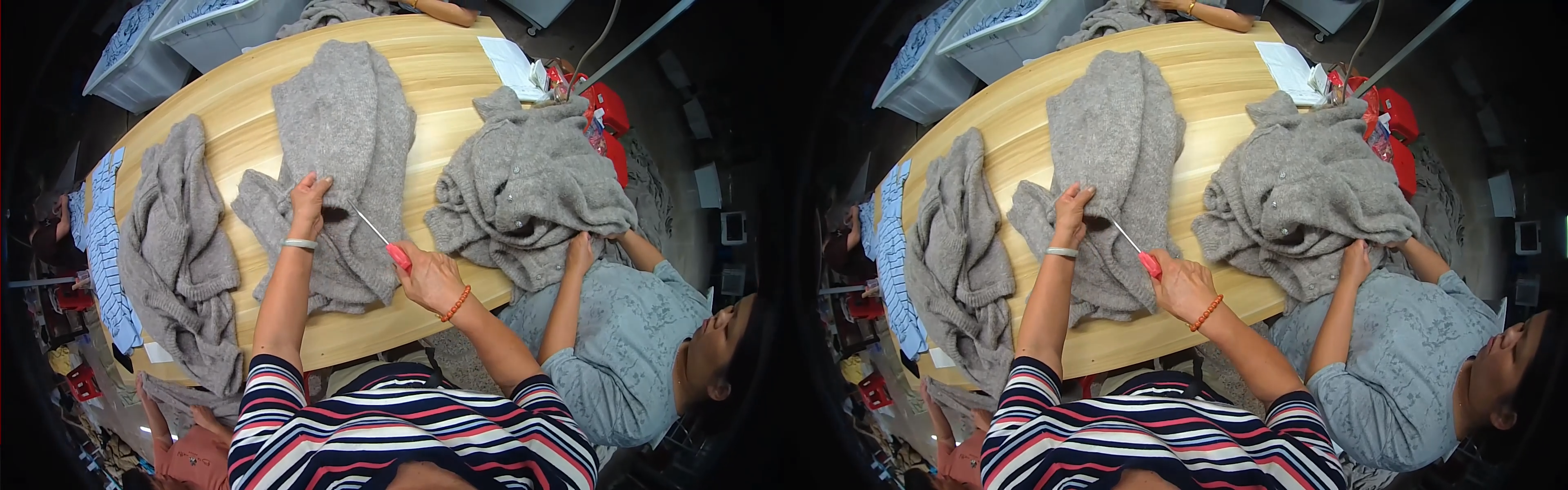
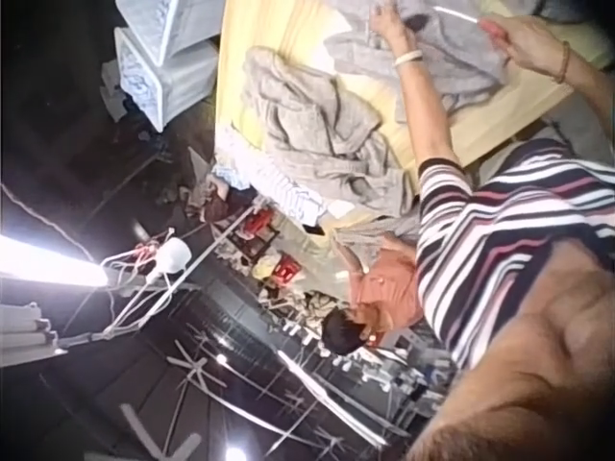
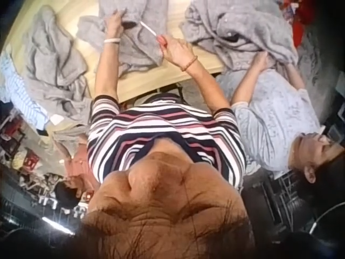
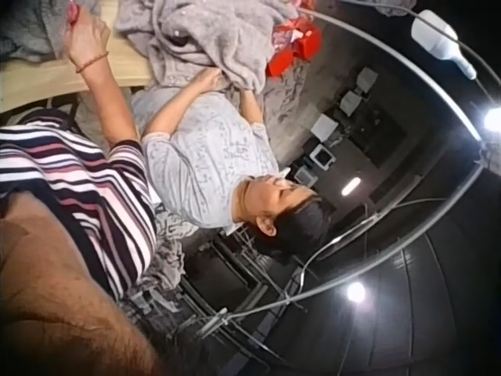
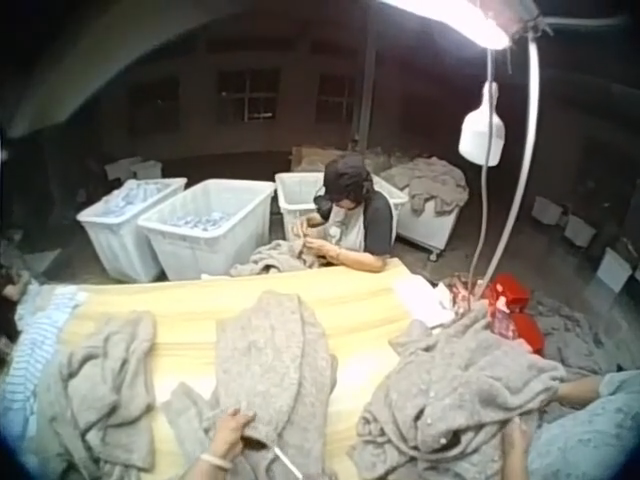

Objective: Trimming loose threads from grey knitted garments using scissors.

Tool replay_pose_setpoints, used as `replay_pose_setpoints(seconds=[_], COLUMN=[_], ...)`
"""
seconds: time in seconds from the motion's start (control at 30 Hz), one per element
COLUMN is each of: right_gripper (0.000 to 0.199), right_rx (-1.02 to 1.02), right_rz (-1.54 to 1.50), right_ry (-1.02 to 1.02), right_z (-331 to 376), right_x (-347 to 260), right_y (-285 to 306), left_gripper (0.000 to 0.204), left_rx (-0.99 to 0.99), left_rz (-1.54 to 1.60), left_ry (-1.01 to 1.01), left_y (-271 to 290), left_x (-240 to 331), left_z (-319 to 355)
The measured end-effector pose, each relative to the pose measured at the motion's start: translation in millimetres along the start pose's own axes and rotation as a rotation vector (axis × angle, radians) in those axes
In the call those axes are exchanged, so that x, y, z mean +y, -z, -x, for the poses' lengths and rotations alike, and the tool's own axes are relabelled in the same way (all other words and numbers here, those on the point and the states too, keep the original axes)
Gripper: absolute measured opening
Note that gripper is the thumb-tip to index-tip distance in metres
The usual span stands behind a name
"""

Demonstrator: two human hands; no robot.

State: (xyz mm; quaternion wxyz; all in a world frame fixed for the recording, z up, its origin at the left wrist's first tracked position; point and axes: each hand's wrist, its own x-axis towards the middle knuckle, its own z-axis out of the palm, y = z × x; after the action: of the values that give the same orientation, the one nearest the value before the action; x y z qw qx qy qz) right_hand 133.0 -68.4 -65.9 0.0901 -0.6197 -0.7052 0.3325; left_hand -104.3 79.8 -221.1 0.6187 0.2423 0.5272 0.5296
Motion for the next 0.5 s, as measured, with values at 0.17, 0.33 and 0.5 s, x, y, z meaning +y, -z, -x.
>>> replay_pose_setpoints(seconds=[0.17,0.33,0.5], right_gripper=[0.031,0.031,0.026], right_rx=[-0.076,-0.095,-0.04], right_rz=[0.083,0.072,0.063], right_ry=[-0.032,-0.05,-0.044], right_z=[-24,-33,-38], right_x=[-3,-4,-4], right_y=[5,9,10], left_gripper=[0.021,0.017,0.029], left_rx=[0.009,-0.064,-0.104], left_rz=[0.013,0.035,0.06], left_ry=[-0.034,0.041,0.109], left_y=[-2,6,-2], left_x=[-18,-21,6], left_z=[-4,0,-30])
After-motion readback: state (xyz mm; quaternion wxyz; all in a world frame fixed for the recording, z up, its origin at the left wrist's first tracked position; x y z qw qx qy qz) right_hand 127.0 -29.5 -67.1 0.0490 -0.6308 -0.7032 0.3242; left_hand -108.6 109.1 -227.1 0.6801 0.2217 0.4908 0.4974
